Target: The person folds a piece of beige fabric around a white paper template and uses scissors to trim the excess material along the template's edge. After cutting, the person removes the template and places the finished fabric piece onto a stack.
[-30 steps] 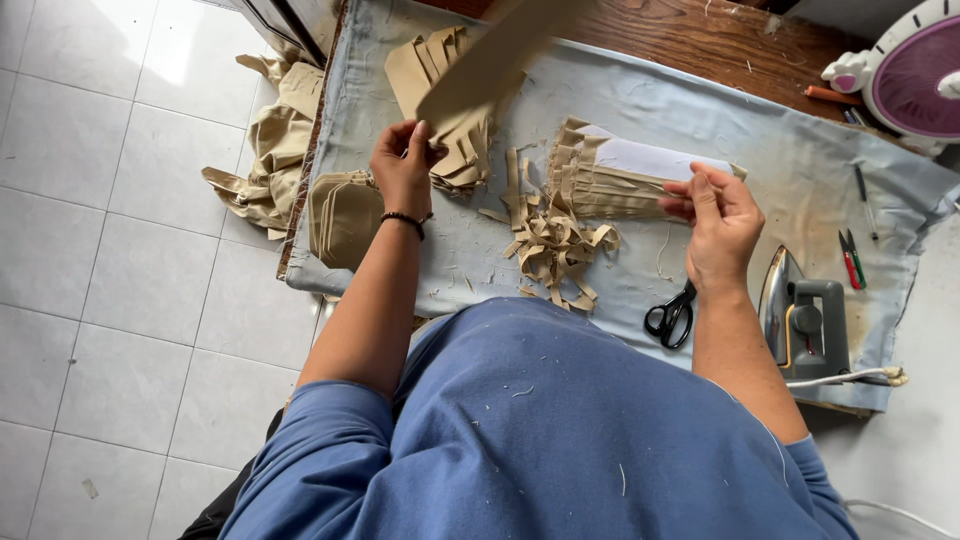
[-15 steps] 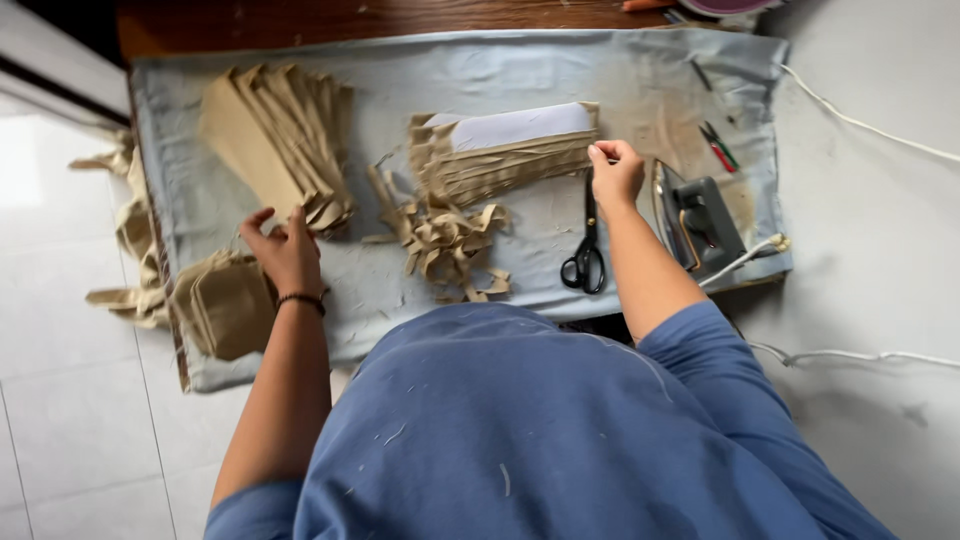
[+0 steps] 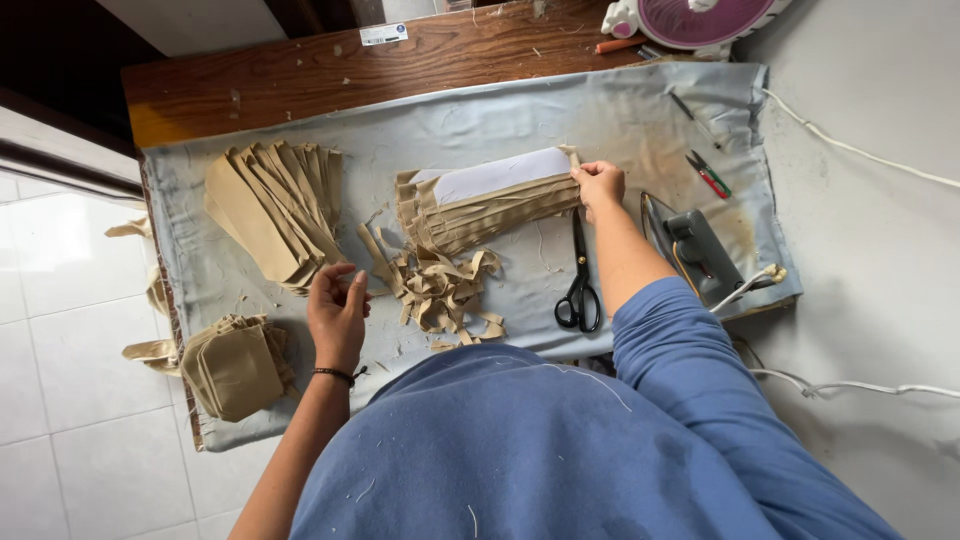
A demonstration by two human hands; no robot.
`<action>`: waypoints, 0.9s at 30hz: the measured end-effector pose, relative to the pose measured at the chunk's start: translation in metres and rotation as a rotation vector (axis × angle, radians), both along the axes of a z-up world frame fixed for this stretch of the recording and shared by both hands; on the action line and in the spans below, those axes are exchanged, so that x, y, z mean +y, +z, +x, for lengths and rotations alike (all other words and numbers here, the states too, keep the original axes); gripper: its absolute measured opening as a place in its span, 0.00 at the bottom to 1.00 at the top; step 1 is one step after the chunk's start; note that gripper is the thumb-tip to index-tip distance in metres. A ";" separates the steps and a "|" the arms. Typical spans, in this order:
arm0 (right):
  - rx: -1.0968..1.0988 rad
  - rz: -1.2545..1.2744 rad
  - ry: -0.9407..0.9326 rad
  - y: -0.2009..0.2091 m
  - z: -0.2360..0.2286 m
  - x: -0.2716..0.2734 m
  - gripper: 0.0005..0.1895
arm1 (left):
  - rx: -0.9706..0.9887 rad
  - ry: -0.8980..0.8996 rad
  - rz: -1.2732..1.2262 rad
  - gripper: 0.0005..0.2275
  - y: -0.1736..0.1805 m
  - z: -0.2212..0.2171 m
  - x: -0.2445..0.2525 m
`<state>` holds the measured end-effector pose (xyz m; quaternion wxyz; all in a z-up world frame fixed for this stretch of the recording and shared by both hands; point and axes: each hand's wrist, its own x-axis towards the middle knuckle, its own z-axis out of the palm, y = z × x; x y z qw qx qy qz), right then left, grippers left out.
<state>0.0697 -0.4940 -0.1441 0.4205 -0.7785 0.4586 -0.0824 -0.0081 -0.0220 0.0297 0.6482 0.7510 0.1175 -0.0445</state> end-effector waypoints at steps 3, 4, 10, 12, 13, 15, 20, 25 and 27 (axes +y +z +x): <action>-0.048 -0.150 0.025 0.013 0.001 -0.001 0.11 | 0.001 -0.019 0.026 0.06 -0.009 0.004 -0.002; -0.044 -0.149 0.022 0.029 -0.003 0.006 0.11 | 0.005 -0.023 0.027 0.06 -0.009 0.006 -0.005; -0.528 -0.012 0.247 0.153 -0.029 0.071 0.09 | -0.269 -0.268 0.240 0.14 0.039 0.032 -0.053; -0.616 0.221 0.525 0.215 -0.046 0.105 0.13 | -0.706 -0.425 0.260 0.26 0.071 0.047 -0.076; -0.608 0.224 0.529 0.230 -0.052 0.113 0.13 | -0.698 -0.420 0.259 0.26 0.082 0.054 -0.087; -0.642 0.368 0.778 0.261 -0.061 0.133 0.14 | -0.762 -0.581 0.149 0.36 0.106 0.068 -0.104; -0.681 0.328 0.623 0.263 -0.081 0.144 0.14 | -0.372 -0.780 0.145 0.10 0.077 0.086 -0.110; -0.046 -0.107 0.476 0.171 -0.134 0.087 0.11 | -0.166 -0.660 -0.069 0.07 0.066 0.071 -0.094; 0.630 -0.321 0.736 0.119 -0.171 0.066 0.20 | -0.056 -0.624 -0.385 0.09 0.096 0.060 -0.086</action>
